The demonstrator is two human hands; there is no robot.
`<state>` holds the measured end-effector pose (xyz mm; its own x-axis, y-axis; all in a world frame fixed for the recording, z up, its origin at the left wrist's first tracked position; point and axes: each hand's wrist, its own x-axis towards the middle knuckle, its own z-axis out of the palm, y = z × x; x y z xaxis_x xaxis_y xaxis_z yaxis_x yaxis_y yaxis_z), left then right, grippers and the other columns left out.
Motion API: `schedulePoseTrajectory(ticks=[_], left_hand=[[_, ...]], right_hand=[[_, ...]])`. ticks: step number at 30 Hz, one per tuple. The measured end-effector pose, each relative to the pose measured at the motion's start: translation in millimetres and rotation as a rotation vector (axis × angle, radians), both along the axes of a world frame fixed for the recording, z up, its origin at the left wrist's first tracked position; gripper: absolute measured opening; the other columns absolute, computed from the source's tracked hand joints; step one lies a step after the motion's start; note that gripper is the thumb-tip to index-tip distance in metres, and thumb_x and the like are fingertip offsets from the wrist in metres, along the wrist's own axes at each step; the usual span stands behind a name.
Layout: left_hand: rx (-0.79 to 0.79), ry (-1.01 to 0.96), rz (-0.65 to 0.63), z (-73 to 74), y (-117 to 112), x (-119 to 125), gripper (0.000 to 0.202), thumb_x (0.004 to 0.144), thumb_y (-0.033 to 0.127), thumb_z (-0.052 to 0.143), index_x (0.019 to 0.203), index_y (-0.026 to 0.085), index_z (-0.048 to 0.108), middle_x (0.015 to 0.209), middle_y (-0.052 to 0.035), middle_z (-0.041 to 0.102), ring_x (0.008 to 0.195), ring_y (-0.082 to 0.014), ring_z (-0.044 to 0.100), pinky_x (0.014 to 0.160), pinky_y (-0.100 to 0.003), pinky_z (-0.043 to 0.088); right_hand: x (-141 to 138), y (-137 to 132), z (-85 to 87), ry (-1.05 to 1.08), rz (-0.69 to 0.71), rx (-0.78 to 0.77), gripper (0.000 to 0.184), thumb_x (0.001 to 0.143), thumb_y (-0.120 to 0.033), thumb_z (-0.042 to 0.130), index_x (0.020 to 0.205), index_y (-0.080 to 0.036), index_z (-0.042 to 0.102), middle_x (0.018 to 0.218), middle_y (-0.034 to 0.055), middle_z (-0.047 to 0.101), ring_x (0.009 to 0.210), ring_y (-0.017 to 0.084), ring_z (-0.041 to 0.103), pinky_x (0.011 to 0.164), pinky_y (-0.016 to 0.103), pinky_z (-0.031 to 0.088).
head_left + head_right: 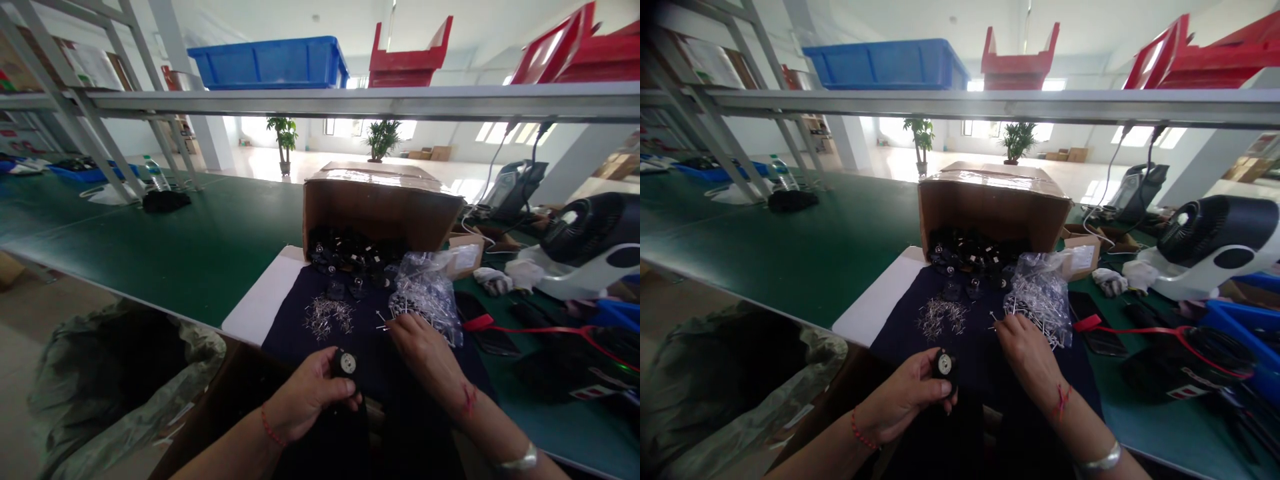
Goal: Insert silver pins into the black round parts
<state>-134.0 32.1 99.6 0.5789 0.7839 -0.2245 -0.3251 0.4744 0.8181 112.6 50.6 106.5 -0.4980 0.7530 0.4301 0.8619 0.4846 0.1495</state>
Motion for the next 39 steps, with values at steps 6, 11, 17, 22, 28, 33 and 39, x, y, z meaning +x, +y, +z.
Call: schedulePoseTrajectory(ticks=[6, 11, 17, 22, 28, 33, 39], left_hand=[[0.043, 0.015, 0.013, 3.6, 3, -1, 0.031, 0.064, 0.021, 0.084, 0.083, 0.015, 0.059, 0.074, -0.0006, 0.064, 0.069, -0.0145, 0.062, 0.066, -0.028, 0.05], [0.017, -0.004, 0.068, 3.0, 8, 0, 0.029, 0.062, 0.02, 0.084, 0.083, 0.014, 0.064, 0.075, 0.0002, 0.062, 0.065, -0.0101, 0.055, 0.065, -0.025, 0.046], [-0.033, -0.117, 0.059, 3.2, 7, 6, 0.03, 0.063, 0.023, 0.086, 0.082, 0.014, 0.064, 0.072, 0.0002, 0.061, 0.064, -0.0101, 0.056, 0.063, -0.024, 0.044], [-0.068, -0.221, 0.118, 0.7, 13, 13, 0.027, 0.063, 0.018, 0.085, 0.082, 0.013, 0.067, 0.074, -0.001, 0.062, 0.066, -0.0106, 0.057, 0.061, -0.024, 0.044], [-0.113, -0.335, 0.071, -3.5, 10, 17, 0.023, 0.066, 0.015, 0.083, 0.086, 0.012, 0.071, 0.077, -0.0021, 0.063, 0.068, -0.0107, 0.059, 0.061, -0.023, 0.044], [-0.131, -0.344, 0.047, -4.8, 7, 17, 0.026, 0.066, 0.016, 0.084, 0.088, 0.012, 0.072, 0.078, -0.0021, 0.064, 0.068, -0.0113, 0.06, 0.06, -0.023, 0.044], [-0.107, -0.321, 0.011, -2.3, 9, 19, 0.026, 0.064, 0.016, 0.084, 0.085, 0.012, 0.069, 0.079, -0.0015, 0.063, 0.065, -0.0097, 0.059, 0.054, -0.021, 0.039]], right_hand=[[16, 39, 3.1, -0.108, 0.022, -0.113, 0.023, 0.09, -0.003, 0.059, 0.077, -0.019, 0.068, 0.076, 0.0027, 0.06, 0.072, 0.018, 0.058, 0.06, 0.028, 0.043], [15, 38, 5.5, -0.15, 0.052, -0.131, 0.024, 0.089, -0.002, 0.058, 0.074, -0.018, 0.065, 0.078, 0.0041, 0.061, 0.071, 0.018, 0.058, 0.061, 0.03, 0.043], [12, 31, 4.9, -0.17, 0.056, -0.081, 0.024, 0.088, -0.001, 0.057, 0.071, -0.017, 0.062, 0.076, 0.0054, 0.061, 0.069, 0.02, 0.056, 0.06, 0.031, 0.041], [-9, 3, 14.5, 0.033, 0.069, -0.019, 0.019, 0.094, -0.008, 0.052, 0.083, -0.018, 0.063, 0.079, 0.0044, 0.058, 0.073, 0.02, 0.056, 0.062, 0.031, 0.041], [-43, -38, 24.1, 0.251, 0.115, -0.011, 0.021, 0.096, -0.008, 0.047, 0.087, -0.019, 0.062, 0.078, 0.0033, 0.058, 0.069, 0.019, 0.052, 0.06, 0.031, 0.04], [-51, -47, 22.2, 0.306, 0.112, 0.067, 0.021, 0.097, -0.009, 0.047, 0.085, -0.02, 0.06, 0.077, 0.0037, 0.059, 0.067, 0.019, 0.052, 0.06, 0.033, 0.039], [-50, -51, 8.7, 0.365, 0.096, 0.137, 0.015, 0.097, -0.01, 0.05, 0.089, -0.02, 0.059, 0.08, 0.0049, 0.061, 0.07, 0.02, 0.053, 0.061, 0.033, 0.04]])
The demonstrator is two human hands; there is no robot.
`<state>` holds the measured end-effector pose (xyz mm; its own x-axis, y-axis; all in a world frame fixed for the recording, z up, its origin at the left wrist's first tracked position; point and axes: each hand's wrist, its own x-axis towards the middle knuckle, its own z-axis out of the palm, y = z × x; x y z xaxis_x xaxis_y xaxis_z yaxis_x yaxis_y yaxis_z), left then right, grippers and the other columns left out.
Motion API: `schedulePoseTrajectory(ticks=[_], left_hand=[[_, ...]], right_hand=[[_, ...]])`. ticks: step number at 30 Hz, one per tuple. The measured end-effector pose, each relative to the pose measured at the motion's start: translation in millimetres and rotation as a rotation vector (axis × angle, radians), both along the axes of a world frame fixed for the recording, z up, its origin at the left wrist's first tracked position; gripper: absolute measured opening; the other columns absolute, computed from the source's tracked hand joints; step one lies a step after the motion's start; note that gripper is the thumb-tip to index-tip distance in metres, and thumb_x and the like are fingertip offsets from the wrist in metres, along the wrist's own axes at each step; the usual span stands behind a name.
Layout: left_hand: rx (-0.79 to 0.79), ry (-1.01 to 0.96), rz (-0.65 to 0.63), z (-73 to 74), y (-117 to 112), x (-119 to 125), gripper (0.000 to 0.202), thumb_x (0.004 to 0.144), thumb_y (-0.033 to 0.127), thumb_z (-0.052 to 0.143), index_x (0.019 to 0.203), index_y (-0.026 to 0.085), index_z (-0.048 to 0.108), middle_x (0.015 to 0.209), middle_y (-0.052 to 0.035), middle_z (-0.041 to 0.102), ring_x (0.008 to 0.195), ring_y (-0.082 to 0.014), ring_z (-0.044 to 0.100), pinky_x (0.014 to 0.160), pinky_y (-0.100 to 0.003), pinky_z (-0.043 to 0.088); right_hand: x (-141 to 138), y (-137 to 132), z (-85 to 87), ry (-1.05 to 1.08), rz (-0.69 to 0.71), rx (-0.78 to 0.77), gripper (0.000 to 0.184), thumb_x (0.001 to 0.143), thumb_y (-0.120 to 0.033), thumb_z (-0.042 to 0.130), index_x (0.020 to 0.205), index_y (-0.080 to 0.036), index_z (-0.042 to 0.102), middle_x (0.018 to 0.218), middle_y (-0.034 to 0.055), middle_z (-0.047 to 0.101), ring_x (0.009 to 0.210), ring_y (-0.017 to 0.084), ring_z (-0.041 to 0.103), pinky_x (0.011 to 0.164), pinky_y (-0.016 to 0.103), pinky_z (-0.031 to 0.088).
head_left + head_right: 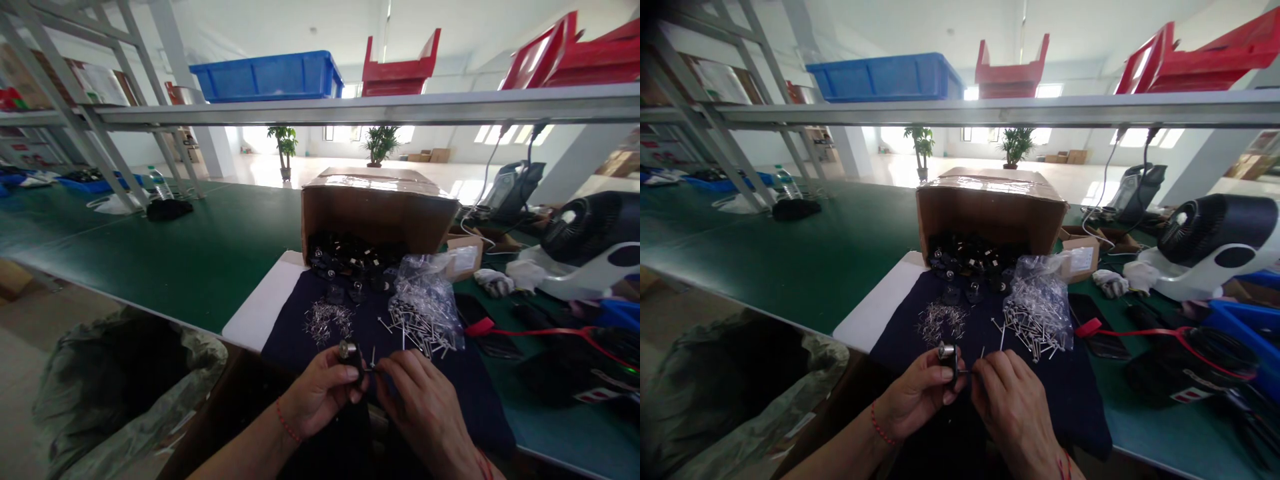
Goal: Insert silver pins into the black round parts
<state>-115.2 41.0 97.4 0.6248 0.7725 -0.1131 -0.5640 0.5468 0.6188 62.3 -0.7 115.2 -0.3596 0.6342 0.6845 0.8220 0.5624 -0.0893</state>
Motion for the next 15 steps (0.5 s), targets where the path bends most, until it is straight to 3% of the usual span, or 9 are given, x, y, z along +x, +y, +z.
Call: schedulePoseTrajectory(ticks=[7, 11, 15], left_hand=[[0.113, 0.325, -0.15, 5.5, 22, -3, 0.026, 0.062, 0.024, 0.077, 0.081, 0.013, 0.062, 0.069, -0.0013, 0.062, 0.06, -0.0098, 0.055, 0.053, -0.022, 0.04], [0.15, 0.475, -0.233, 5.6, 38, -4, 0.022, 0.057, 0.019, 0.072, 0.076, 0.014, 0.061, 0.065, 0.0011, 0.06, 0.059, -0.0093, 0.055, 0.052, -0.021, 0.041], [0.169, 0.548, -0.283, 3.9, 46, -3, 0.019, 0.054, 0.016, 0.069, 0.072, 0.014, 0.062, 0.062, 0.0017, 0.06, 0.058, -0.0101, 0.056, 0.052, -0.021, 0.042]], right_hand=[[-8, 4, -32.6, 0.087, -0.067, -0.091, 0.014, 0.095, -0.011, 0.051, 0.09, -0.02, 0.06, 0.081, 0.005, 0.06, 0.072, 0.021, 0.056, 0.063, 0.034, 0.041], [-12, 9, -54.5, 0.126, -0.065, -0.197, 0.017, 0.094, -0.01, 0.049, 0.086, -0.021, 0.06, 0.08, 0.0042, 0.06, 0.07, 0.02, 0.057, 0.062, 0.033, 0.041], [-5, 10, -56.8, 0.295, 0.011, -0.343, 0.019, 0.099, -0.019, 0.049, 0.091, -0.022, 0.066, 0.086, 0.0052, 0.064, 0.073, 0.019, 0.06, 0.064, 0.031, 0.044]])
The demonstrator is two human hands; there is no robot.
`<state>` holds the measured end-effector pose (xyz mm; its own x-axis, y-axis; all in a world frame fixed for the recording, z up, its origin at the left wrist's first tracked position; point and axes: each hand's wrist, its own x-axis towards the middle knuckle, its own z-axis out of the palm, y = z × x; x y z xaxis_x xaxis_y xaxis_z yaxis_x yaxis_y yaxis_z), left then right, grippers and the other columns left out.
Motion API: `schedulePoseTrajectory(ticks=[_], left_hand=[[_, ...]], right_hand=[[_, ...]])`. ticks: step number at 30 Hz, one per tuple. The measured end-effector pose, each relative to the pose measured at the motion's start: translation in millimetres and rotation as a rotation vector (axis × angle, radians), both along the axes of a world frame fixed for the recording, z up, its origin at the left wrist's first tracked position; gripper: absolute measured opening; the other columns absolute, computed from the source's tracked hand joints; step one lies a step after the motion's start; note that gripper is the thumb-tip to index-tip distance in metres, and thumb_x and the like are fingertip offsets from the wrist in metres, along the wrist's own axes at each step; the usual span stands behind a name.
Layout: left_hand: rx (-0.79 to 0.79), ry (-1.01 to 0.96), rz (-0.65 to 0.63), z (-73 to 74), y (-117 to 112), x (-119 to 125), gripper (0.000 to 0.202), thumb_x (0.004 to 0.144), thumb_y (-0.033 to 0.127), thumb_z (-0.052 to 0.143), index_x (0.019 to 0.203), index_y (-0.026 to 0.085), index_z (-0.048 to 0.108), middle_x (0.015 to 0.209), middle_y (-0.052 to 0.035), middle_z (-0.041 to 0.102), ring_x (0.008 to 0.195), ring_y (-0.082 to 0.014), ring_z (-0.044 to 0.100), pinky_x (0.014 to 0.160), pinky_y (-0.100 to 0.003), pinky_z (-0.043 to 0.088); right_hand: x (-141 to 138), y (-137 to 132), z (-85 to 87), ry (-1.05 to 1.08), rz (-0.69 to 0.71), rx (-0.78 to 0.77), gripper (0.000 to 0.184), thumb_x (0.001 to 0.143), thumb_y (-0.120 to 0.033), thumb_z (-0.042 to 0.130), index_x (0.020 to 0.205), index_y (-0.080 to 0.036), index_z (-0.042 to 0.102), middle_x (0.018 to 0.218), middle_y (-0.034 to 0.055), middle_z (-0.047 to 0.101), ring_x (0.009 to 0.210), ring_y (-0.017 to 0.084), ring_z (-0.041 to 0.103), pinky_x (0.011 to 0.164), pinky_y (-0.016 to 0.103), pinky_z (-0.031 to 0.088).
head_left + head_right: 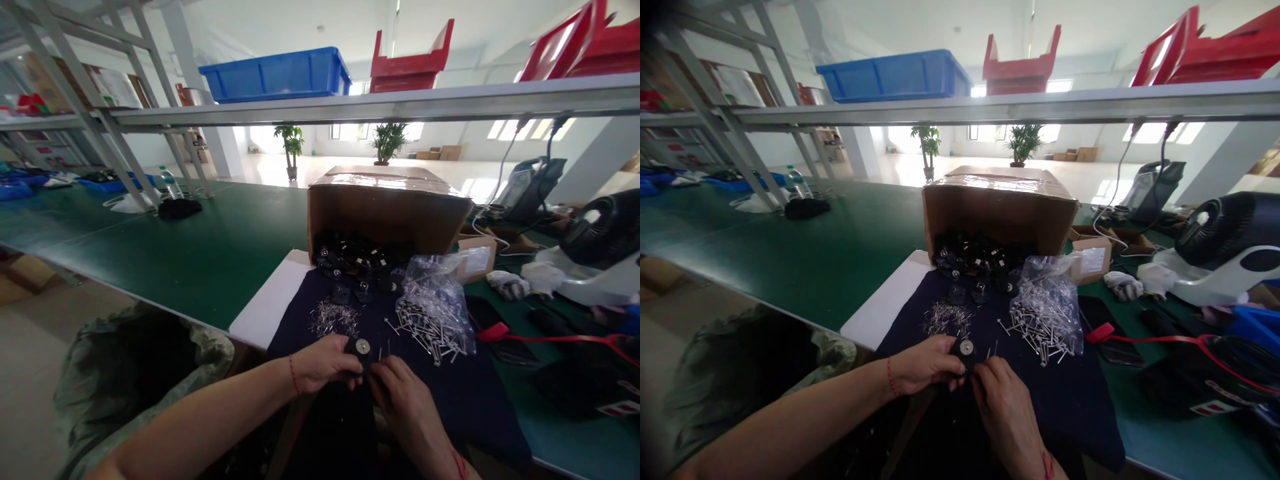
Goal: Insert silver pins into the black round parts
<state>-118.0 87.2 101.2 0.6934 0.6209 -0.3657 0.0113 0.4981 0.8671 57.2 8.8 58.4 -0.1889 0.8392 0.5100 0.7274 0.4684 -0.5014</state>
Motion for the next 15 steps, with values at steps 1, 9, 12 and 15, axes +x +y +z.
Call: schedulePoseTrajectory(ticks=[1, 9, 12, 15], left_hand=[[0.006, 0.013, -0.011, 0.2, 1, 1, 0.02, 0.053, 0.015, 0.068, 0.072, 0.014, 0.062, 0.061, 0.0021, 0.061, 0.057, -0.01, 0.056, 0.051, -0.021, 0.043], [0.049, 0.062, -0.088, 8.3, 1, 8, 0.015, 0.054, 0.014, 0.062, 0.069, 0.016, 0.059, 0.057, 0.0031, 0.061, 0.052, -0.0093, 0.055, 0.049, -0.02, 0.044], [0.071, 0.074, -0.097, 9.8, 0, 10, 0.016, 0.055, 0.013, 0.06, 0.07, 0.017, 0.059, 0.056, 0.0038, 0.06, 0.05, -0.0086, 0.053, 0.048, -0.019, 0.042], [0.087, 0.088, -0.101, 9.6, 0, 10, 0.015, 0.055, 0.011, 0.058, 0.069, 0.017, 0.058, 0.055, 0.0041, 0.059, 0.049, -0.0086, 0.052, 0.048, -0.019, 0.041]], right_hand=[[3, -1, 4.7, 0.082, 0.015, -0.034, 0.019, 0.1, -0.024, 0.051, 0.091, -0.023, 0.067, 0.086, 0.0052, 0.065, 0.073, 0.019, 0.061, 0.064, 0.031, 0.045], [1, 12, 66.2, 1.17, -0.148, -0.462, 0.066, 0.077, -0.076, 0.065, 0.053, -0.022, 0.035, 0.05, -0.007, 0.032, 0.043, 0.006, 0.024, 0.035, 0.02, 0.018], [-8, 24, 71.2, 1.274, -0.145, -0.538, 0.069, 0.066, -0.077, 0.074, 0.053, -0.022, 0.035, 0.049, -0.0089, 0.031, 0.041, 0.004, 0.021, 0.033, 0.018, 0.014], [-12, 31, 67.7, 1.267, -0.183, -0.553, 0.07, 0.064, -0.078, 0.075, 0.052, -0.022, 0.034, 0.047, -0.0089, 0.032, 0.038, 0.003, 0.022, 0.032, 0.017, 0.016]])
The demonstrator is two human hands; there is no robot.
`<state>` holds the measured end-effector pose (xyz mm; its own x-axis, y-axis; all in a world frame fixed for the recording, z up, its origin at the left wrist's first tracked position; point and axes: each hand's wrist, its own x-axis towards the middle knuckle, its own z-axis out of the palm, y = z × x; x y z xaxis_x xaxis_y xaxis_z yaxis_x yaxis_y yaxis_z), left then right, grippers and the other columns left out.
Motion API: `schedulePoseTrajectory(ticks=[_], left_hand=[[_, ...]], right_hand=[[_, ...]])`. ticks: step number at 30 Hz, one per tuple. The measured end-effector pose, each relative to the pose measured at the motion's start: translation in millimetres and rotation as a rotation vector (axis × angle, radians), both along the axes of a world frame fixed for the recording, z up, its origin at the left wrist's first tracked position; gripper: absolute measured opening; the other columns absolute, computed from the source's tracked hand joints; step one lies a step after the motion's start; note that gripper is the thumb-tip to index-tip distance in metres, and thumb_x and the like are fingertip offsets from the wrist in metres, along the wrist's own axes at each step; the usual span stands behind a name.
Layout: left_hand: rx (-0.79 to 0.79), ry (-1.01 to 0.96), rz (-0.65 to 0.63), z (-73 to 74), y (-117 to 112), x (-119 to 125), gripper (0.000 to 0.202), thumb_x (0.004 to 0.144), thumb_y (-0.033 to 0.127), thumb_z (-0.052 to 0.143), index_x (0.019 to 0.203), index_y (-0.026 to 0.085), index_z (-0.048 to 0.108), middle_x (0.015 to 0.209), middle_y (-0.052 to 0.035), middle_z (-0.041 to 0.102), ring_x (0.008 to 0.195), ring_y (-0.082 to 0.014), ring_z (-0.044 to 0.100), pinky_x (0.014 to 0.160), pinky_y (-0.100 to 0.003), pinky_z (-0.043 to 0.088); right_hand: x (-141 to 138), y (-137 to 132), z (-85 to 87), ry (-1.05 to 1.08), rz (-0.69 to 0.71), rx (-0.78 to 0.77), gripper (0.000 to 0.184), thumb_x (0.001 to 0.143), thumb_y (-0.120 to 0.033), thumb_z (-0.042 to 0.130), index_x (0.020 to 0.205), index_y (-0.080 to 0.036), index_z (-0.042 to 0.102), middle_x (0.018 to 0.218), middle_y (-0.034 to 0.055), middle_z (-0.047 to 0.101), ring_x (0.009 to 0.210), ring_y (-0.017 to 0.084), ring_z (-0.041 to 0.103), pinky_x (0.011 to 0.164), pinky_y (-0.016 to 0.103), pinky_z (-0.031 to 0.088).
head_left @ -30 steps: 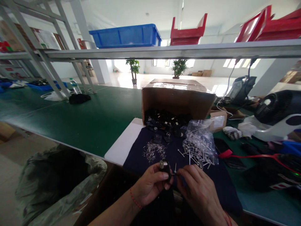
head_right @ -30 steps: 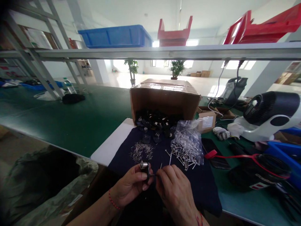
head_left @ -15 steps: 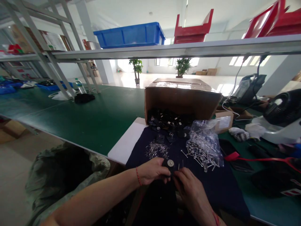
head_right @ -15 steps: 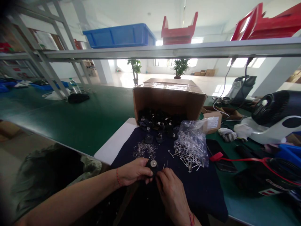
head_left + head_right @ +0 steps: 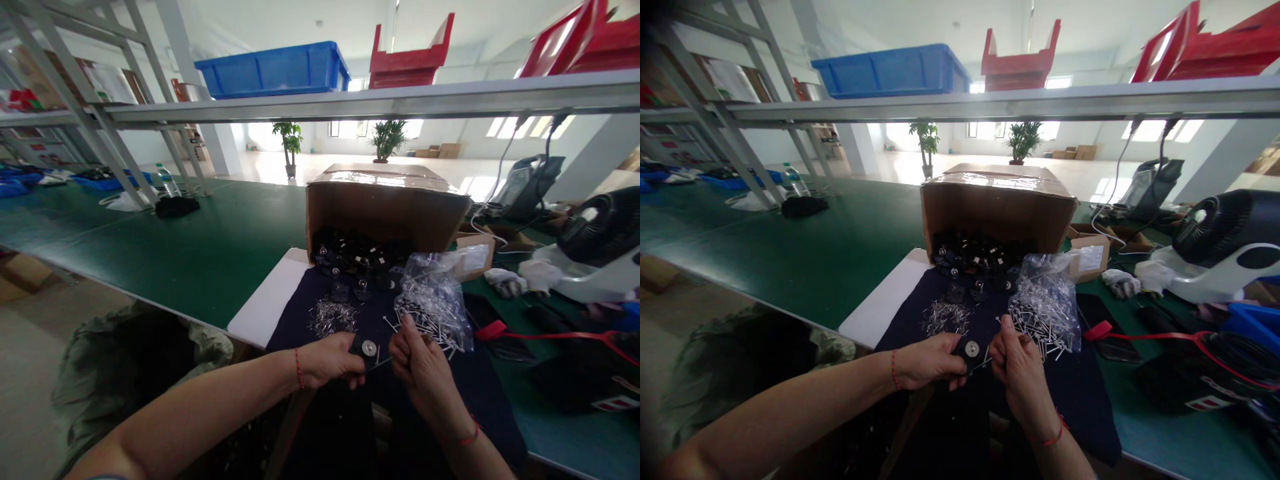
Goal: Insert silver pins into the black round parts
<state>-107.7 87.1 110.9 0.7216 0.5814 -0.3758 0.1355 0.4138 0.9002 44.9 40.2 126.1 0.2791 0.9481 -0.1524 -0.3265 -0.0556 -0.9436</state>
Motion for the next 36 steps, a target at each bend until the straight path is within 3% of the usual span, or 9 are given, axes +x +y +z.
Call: schedulePoseTrajectory(ticks=[11, 19, 29, 32, 36], left_hand=[[0.004, 0.021, -0.003, 1.3, -1, 2, 0.013, 0.055, 0.011, 0.055, 0.066, 0.017, 0.057, 0.054, 0.0034, 0.058, 0.049, -0.0083, 0.05, 0.049, -0.02, 0.039], [-0.021, 0.049, 0.002, -0.9, 0, 5, 0.012, 0.054, 0.011, 0.055, 0.064, 0.017, 0.056, 0.057, 0.0028, 0.056, 0.052, -0.0094, 0.053, 0.049, -0.02, 0.04], [0.111, 0.201, -0.02, -22.8, 2, 12, 0.011, 0.061, 0.01, 0.057, 0.068, 0.018, 0.054, 0.051, 0.0036, 0.056, 0.045, -0.0096, 0.05, 0.045, -0.02, 0.033], [0.146, 0.243, 0.01, -22.7, 0, 12, 0.017, 0.063, 0.007, 0.056, 0.072, 0.019, 0.049, 0.048, 0.0051, 0.056, 0.04, -0.0093, 0.047, 0.043, -0.02, 0.029], [0.156, 0.195, 0.072, -2.3, -14, -13, 0.016, 0.072, 0.007, 0.053, 0.081, 0.019, 0.049, 0.058, 0.0045, 0.06, 0.048, -0.0092, 0.053, 0.051, -0.021, 0.039]], right_hand=[[1, 4, -1.2, -0.08, -0.005, -0.04, 0.071, 0.064, -0.082, 0.07, 0.053, -0.022, 0.036, 0.046, -0.0085, 0.036, 0.034, 0.002, 0.027, 0.03, 0.016, 0.015], [7, 6, -10.9, -0.005, 0.043, -0.06, 0.064, 0.073, -0.072, 0.073, 0.057, -0.022, 0.036, 0.047, -0.0099, 0.035, 0.035, 0.002, 0.025, 0.031, 0.015, 0.016], [1, -2, -25.8, -0.027, -0.02, -0.031, 0.066, 0.072, -0.074, 0.072, 0.054, -0.022, 0.036, 0.046, -0.0092, 0.034, 0.036, 0.003, 0.026, 0.033, 0.016, 0.016], [13, -5, -33.6, 0.07, -0.012, -0.003, 0.064, 0.075, -0.069, 0.074, 0.056, -0.021, 0.036, 0.048, -0.0093, 0.034, 0.037, 0.003, 0.025, 0.032, 0.016, 0.015], [40, -10, -38.6, 0.399, -0.033, 0.071, 0.06, 0.074, -0.055, 0.082, 0.06, -0.022, 0.034, 0.051, -0.0111, 0.034, 0.035, 0.003, 0.019, 0.032, 0.016, 0.025]])
